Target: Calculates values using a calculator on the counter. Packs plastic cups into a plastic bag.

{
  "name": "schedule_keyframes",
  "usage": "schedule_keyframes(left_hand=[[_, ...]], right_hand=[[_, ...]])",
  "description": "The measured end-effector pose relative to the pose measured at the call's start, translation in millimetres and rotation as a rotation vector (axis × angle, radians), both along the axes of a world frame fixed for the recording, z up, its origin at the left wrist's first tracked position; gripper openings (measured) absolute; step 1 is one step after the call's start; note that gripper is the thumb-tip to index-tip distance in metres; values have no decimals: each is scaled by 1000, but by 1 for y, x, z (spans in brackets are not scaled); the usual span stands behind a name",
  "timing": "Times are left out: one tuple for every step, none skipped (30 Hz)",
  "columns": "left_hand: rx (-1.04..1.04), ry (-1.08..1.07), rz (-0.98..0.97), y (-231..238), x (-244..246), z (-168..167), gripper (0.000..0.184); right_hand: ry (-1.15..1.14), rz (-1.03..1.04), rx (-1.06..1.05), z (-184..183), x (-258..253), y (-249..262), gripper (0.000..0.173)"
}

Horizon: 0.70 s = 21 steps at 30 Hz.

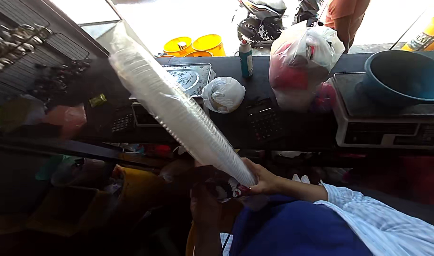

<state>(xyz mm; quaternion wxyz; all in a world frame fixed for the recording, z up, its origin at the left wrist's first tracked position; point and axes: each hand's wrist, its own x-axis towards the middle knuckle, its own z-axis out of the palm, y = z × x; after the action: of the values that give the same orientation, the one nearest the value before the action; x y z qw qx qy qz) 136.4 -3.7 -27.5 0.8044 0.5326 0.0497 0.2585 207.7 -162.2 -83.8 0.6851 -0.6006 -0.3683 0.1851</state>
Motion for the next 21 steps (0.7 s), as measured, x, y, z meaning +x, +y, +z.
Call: schedule_keyframes(left_hand=[[-63, 62, -44, -3, 1, -1, 26], [-103, 75, -98, -2, 2, -6, 24], [-100, 68, -140, 1, 3, -10, 22], [-77, 56, -158, 3, 4, -12, 18], [-53, 55, -149, 5, 4, -12, 15], [-35, 47, -147, 6, 5, -11, 13], [-9, 35, -142, 8, 6, -11, 12], [28, 22, -127, 11, 8, -11, 11], [86, 2, -128, 15, 11, -13, 13], [158, -4, -113, 20, 14, -15, 14], [238, 9, -99, 24, 19, -18, 14], [317, 33, -99, 27, 25, -21, 14], [377, 59, -107, 29, 32, -22, 15], [420, 89, -131, 29, 39, -22, 16], [458, 132, -170, 27, 46, -20, 17], [493, 188, -222, 24, 53, -16, 19], [520, 250, -289, 21, 62, -13, 22], [528, 306, -355, 19, 72, -12, 24], [517, 364, -408, 15, 81, -11, 24], [488, 421, -450, 11, 91, -11, 22], [452, 476, -484, 7, 101, -13, 20]], right_hand=[[-18, 19, -39, 0, 1, -1, 87], [-32, 48, -80, 0, 3, -2, 87], [-53, 83, -118, 1, 7, -4, 86], [-99, 102, -139, 1, 12, -7, 83], [-165, 80, -156, 1, 17, -12, 80], [-235, -30, -176, -3, 22, -16, 77], [-291, -233, -218, -8, 28, -20, 77], [-302, -470, -308, -15, 38, -24, 75], [-283, -681, -457, -24, 52, -28, 78], [-248, -822, -637, -33, 68, -33, 90], [-184, -884, -823, -40, 84, -36, 106], [-107, -879, -986, -44, 97, -37, 118], [-47, -842, -1108, -47, 107, -35, 125], [-4, -795, -1186, -49, 113, -31, 128], [24, -761, -1224, -50, 116, -26, 127], [39, -745, -1238, -50, 118, -22, 126], [48, -739, -1233, -49, 119, -20, 124], [50, -732, -1227, -46, 119, -19, 123], [47, -717, -1233, -43, 120, -20, 123], [47, -698, -1241, -41, 119, -22, 123], [43, -682, -1250, -39, 116, -27, 123]])
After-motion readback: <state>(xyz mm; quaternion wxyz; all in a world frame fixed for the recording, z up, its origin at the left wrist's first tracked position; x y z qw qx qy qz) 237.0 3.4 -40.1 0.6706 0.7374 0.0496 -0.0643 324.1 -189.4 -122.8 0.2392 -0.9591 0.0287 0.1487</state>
